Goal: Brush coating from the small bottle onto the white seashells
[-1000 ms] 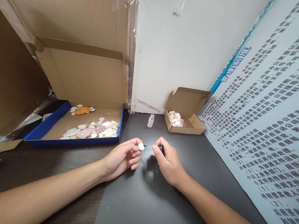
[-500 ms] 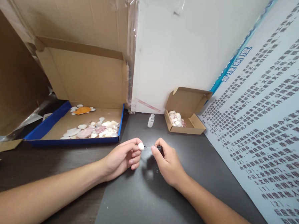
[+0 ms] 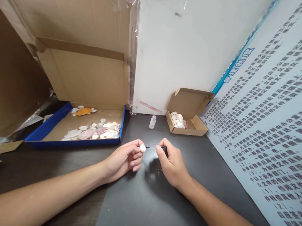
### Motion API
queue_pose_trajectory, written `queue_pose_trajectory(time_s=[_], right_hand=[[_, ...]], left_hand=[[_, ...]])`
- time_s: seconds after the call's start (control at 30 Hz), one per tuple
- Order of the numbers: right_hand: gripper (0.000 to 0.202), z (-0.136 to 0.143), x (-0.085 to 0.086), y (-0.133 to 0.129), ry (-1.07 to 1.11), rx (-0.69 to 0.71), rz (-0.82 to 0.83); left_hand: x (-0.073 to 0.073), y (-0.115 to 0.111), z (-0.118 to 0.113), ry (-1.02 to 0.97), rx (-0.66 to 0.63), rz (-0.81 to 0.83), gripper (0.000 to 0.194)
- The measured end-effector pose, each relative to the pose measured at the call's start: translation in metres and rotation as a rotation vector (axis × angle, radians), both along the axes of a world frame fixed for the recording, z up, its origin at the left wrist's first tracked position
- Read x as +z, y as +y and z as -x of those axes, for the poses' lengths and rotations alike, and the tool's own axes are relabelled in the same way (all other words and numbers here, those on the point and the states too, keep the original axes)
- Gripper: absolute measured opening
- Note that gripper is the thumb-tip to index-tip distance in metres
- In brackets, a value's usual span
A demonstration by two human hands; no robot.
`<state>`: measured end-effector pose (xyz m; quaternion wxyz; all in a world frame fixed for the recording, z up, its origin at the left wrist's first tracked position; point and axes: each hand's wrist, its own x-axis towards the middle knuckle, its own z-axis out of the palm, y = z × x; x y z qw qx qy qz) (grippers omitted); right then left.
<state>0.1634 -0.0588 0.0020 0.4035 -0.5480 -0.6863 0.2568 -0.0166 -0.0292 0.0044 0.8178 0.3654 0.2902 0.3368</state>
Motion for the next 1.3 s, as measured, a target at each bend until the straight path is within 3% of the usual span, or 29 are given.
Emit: queue_pose_trajectory(time_s=[0.13,0.3,0.43,0.53,0.67,0.8,0.9,0.93,1.03,1.17,1.3], right_hand=[[0.026,0.000,0.000,-0.002,0.082,0.091,0.031],[0.025,-0.002,0.001,-0.001,-0.032,0.037,0.024],[0.024,-0.002,0.001,0.001,0.019,0.149,0.036],[0.023,-0.002,0.000,0.002,-0.100,0.094,0.015],[0.025,-0.002,0.001,0.000,0.015,0.107,-0.005],[0.026,-0.002,0.000,-0.005,0.097,0.182,-0.056],[0.027,-0.001,-0.003,-0.006,0.106,0.198,-0.045],[0.027,-0.001,-0.004,-0.005,0.111,0.197,-0.040],[0.027,-0.001,-0.005,-0.004,0.123,0.192,-0.036],[0.028,0.000,-0.004,-0.004,0.121,0.193,-0.040],[0.028,-0.001,-0.003,-0.005,0.115,0.200,-0.048]], left_hand=[[0.000,0.000,0.000,-0.002,0.009,-0.008,0.009],[-0.001,0.000,0.000,0.010,0.008,-0.022,0.007],[-0.002,-0.002,-0.002,0.034,0.018,-0.054,0.006],[-0.004,-0.004,-0.005,0.070,0.025,-0.103,0.007],[-0.002,-0.006,-0.002,0.168,0.037,-0.215,0.011],[0.025,-0.012,0.026,0.448,0.102,-0.498,0.010],[0.052,-0.009,0.061,0.810,0.349,-0.983,0.008],[0.059,-0.005,0.073,0.919,0.404,-1.051,0.007],[0.070,0.015,0.109,1.302,0.332,-1.000,0.007],[0.069,0.045,0.143,1.469,0.255,-0.925,0.014],[0.061,0.064,0.160,1.538,0.161,-0.890,0.019]])
